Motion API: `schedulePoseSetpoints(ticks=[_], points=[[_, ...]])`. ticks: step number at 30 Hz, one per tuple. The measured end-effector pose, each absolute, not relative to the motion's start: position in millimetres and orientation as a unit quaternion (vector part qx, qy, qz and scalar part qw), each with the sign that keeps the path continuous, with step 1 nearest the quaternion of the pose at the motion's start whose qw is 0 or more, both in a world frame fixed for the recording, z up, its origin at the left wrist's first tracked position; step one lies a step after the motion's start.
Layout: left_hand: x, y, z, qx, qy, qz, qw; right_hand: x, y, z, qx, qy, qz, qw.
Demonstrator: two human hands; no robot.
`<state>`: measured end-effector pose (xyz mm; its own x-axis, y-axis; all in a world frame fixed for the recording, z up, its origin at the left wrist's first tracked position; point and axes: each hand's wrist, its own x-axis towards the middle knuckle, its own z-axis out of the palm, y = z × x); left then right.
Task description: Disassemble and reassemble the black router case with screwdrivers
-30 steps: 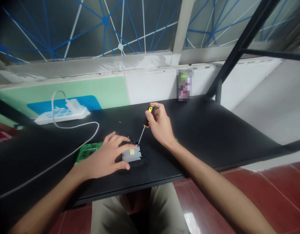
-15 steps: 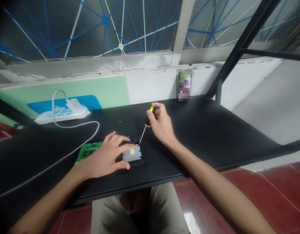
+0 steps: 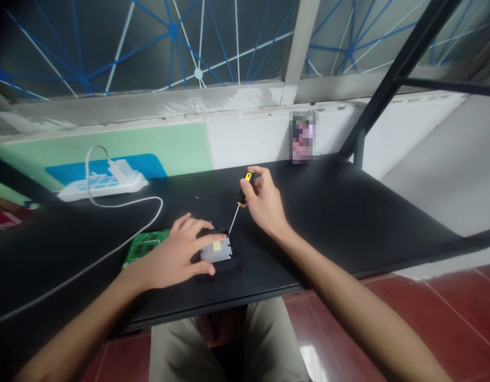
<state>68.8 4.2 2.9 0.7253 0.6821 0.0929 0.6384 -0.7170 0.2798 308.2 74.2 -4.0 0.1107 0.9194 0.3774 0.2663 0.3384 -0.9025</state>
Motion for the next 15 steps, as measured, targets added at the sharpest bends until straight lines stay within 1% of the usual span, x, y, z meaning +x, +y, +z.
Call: schedulePoseSetpoints(ticks=[15], points=[[73.9, 6.2, 5.1, 0.921, 0.362, 0.109, 0.095, 307.8, 73.0, 0.7, -0.497, -0.594, 0.276, 0.568]])
